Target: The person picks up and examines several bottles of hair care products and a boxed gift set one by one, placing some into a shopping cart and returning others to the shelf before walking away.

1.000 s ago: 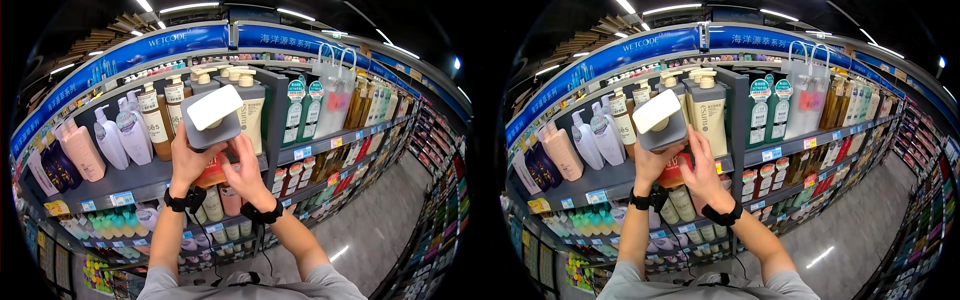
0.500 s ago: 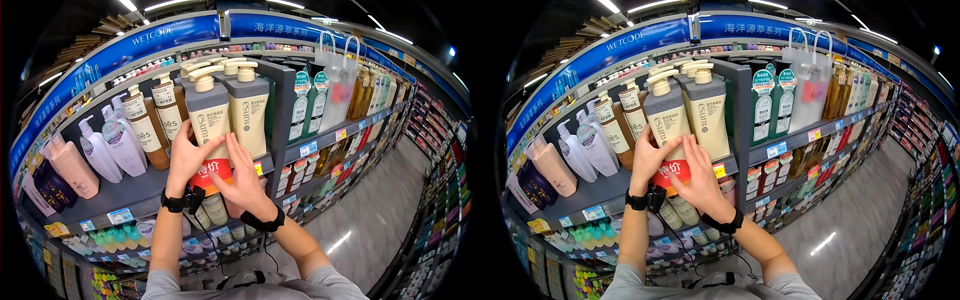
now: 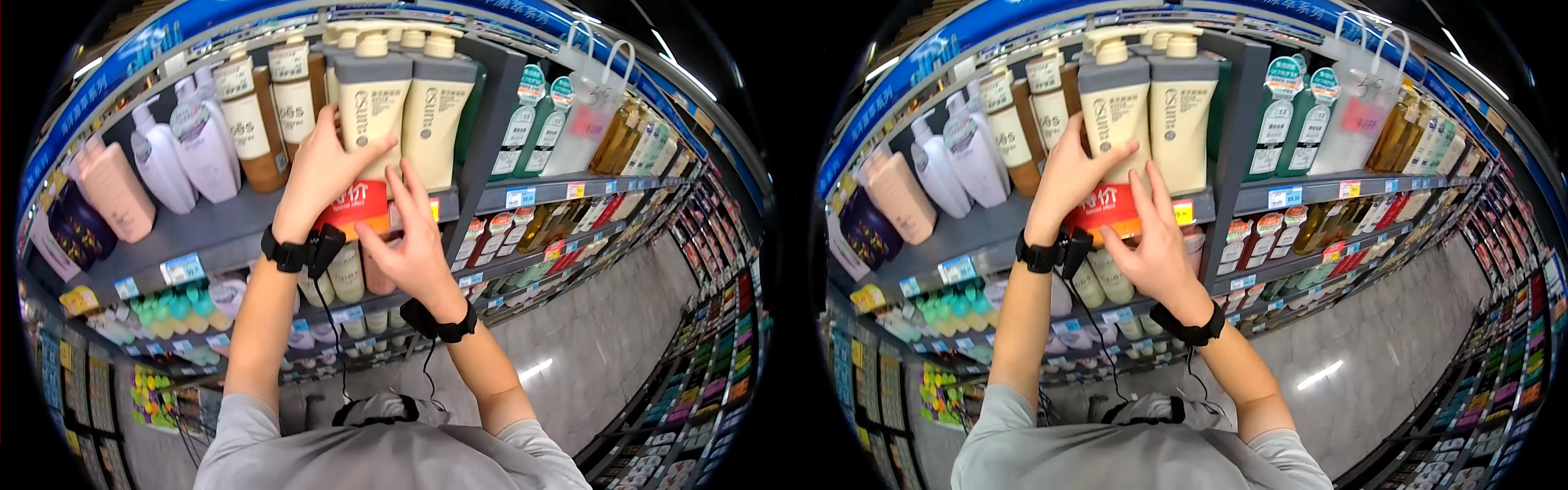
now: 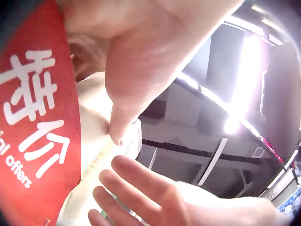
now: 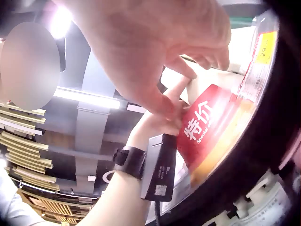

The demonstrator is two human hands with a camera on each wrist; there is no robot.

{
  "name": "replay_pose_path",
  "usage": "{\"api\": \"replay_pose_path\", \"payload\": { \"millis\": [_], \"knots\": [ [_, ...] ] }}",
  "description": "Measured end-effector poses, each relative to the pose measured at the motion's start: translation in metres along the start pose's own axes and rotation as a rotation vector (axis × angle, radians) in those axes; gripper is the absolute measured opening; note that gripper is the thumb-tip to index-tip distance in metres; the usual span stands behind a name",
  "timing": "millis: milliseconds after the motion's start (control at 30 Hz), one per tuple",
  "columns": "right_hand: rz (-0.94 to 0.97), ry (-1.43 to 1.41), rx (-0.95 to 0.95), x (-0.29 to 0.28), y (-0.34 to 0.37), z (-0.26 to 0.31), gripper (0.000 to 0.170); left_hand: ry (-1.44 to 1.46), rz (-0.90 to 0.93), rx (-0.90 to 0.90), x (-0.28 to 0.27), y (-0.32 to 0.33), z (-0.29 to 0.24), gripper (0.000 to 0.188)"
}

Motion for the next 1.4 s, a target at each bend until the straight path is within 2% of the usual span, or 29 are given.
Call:
{"api": "replay_pose_path", "payload": {
  "millis": [67, 133, 167, 300, 400, 467, 600, 700, 767, 833, 867, 933, 1000, 1067, 1267, 1367, 1400],
  "knots": [
    [-0.007, -0.073, 0.029, -0.006, 0.010, 0.006, 0.070, -0.021, -0.015, 0.024, 0.000, 0.013, -0.003, 0.079],
    [-0.004, -0.057, 0.015, -0.013, 0.021, 0.007, 0.070, -0.181, -0.212, 0.152, 0.001, 0.028, -0.009, 0.088],
    [-0.011, -0.033, 0.009, -0.015, 0.029, 0.009, 0.069, -0.111, -0.227, 0.191, 0.001, 0.041, -0.013, 0.081],
    [0.064, -0.099, 0.047, -0.014, 0.066, 0.006, 0.068, -0.269, -0.360, 0.249, 0.010, 0.105, -0.017, 0.060],
    [0.159, -0.195, 0.108, 0.000, 0.107, 0.000, 0.067, -0.257, -0.376, 0.119, 0.027, 0.159, 0.001, 0.058],
    [0.247, -0.286, 0.168, 0.011, 0.139, 0.001, 0.065, -0.204, -0.363, -0.049, 0.043, 0.202, 0.019, 0.059],
    [0.434, -0.483, 0.256, 0.039, 0.207, 0.002, 0.060, -0.371, -0.224, -0.368, 0.071, 0.317, 0.058, 0.062],
    [0.579, -0.603, 0.333, 0.064, 0.259, 0.009, 0.058, -0.398, -0.098, -0.627, 0.079, 0.416, 0.067, 0.065],
    [0.639, -0.649, 0.331, 0.084, 0.286, 0.019, 0.058, -0.424, -0.095, -0.729, 0.076, 0.484, 0.074, 0.069],
    [0.787, -0.668, 0.350, 0.104, 0.316, 0.035, 0.057, -0.394, -0.048, -1.007, 0.069, 0.554, 0.076, 0.075],
    [0.812, -0.684, 0.337, 0.111, 0.325, 0.046, 0.057, -0.401, -0.067, -1.032, 0.062, 0.578, 0.069, 0.075],
    [0.955, -0.704, 0.305, 0.124, 0.341, 0.071, 0.057, -0.346, -0.080, -1.276, 0.053, 0.626, 0.056, 0.078],
    [1.048, -0.723, 0.273, 0.135, 0.352, 0.093, 0.057, -0.399, -0.102, -1.352, 0.045, 0.669, 0.045, 0.079],
    [1.168, -0.712, 0.176, 0.150, 0.364, 0.112, 0.058, -0.361, -0.158, -1.508, 0.039, 0.707, 0.039, 0.080],
    [1.376, -0.655, 0.067, 0.210, 0.398, 0.168, 0.061, -0.205, -0.235, -1.606, 0.014, 0.778, 0.025, 0.081],
    [1.437, -0.636, 0.026, 0.238, 0.414, 0.206, 0.061, -0.116, -0.260, -1.525, 0.008, 0.819, 0.030, 0.074],
    [1.478, -0.634, 0.009, 0.246, 0.421, 0.218, 0.061, -0.055, -0.236, -1.559, 0.003, 0.825, 0.028, 0.076]
  ]
}}
Point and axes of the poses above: each hand's wrist, its own y-axis away from the middle knuckle, its own x-axis out of the palm, z = x × y, the point moved 2 cm from there along -y, towards the middle knuckle, and after that the axes turned 11 degrees about z, right-handed, at the moved point
